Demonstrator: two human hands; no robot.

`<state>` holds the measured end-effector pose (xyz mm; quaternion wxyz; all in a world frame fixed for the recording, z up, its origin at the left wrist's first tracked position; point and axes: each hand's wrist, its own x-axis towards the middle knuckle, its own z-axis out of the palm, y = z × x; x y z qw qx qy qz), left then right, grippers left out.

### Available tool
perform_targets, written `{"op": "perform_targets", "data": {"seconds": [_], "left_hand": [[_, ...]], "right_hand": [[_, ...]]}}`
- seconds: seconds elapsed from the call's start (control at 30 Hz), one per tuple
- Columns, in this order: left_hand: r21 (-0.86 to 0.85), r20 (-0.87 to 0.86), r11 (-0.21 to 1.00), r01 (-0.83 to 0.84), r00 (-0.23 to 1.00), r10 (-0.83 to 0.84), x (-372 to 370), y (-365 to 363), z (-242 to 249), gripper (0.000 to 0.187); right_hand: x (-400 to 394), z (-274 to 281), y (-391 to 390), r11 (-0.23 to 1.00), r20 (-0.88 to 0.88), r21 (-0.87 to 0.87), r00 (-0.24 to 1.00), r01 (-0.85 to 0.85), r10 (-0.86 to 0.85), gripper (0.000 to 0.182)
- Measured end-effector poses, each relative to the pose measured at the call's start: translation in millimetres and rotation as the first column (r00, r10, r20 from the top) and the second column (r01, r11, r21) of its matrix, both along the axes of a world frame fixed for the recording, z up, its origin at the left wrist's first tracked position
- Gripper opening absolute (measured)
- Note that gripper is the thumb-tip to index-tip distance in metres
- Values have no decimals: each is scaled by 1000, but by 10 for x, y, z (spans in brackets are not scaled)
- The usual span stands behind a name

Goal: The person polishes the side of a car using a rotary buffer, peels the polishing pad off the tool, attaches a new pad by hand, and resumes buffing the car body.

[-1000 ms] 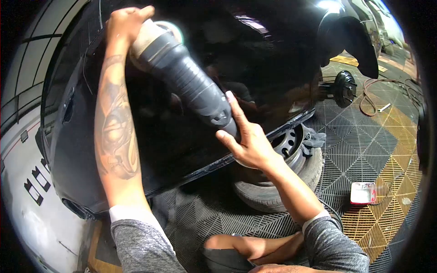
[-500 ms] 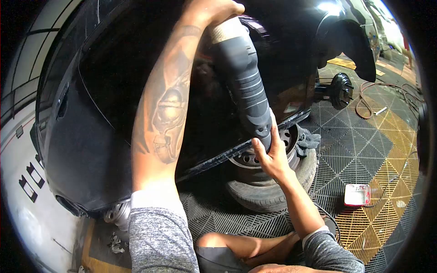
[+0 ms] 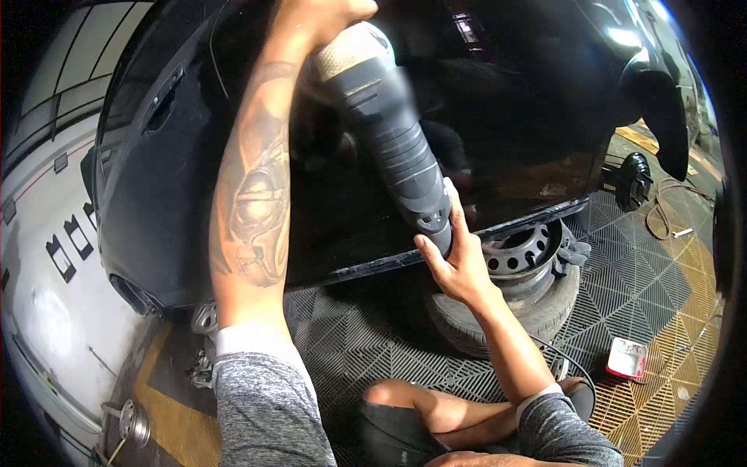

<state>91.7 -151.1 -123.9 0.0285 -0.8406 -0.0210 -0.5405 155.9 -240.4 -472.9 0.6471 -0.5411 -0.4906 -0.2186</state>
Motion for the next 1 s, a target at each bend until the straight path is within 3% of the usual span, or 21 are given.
{"op": "perform_targets", "data": {"seconds": [0.13,0.2,0.27,0.3,0.37,0.4,0.5,0.93,1.0], "left_hand": [[-16,45,999,-41,998,42,-417,338,-8,30],[-44,-99,999,17,995,-21,-448,1072,209,35],[56,39,997,-52,998,50,-704,1063,18,30],[-21,16,997,-77,997,78,-813,1169,-5,40],[-37,62,995,-90,994,92,-950,1315,-171,34],[-63,65,993,-100,992,104,-1022,1301,-291,29],[-88,47,982,-165,984,170,-1051,1228,-465,29],[14,23,1000,-7,1000,6,-61,287,-454,35],[55,9,998,-28,1000,27,125,79,-468,31]], "right_hand": [[-146,75,273,995,-4,-23,996,-93,93,91],[-229,122,380,991,47,-45,990,-129,131,92],[-318,147,450,981,19,-134,989,-141,145,92],[-346,137,493,981,52,-134,987,-143,151,92],[-393,70,541,968,48,-174,980,-182,193,91],[-396,2,577,976,104,-151,980,-155,172,92],[-423,-134,522,953,33,-240,979,-186,199,92],[149,-320,-255,997,76,-74,997,-20,26,92],[216,-341,-410,990,-58,-122,996,-74,67,91]]}}
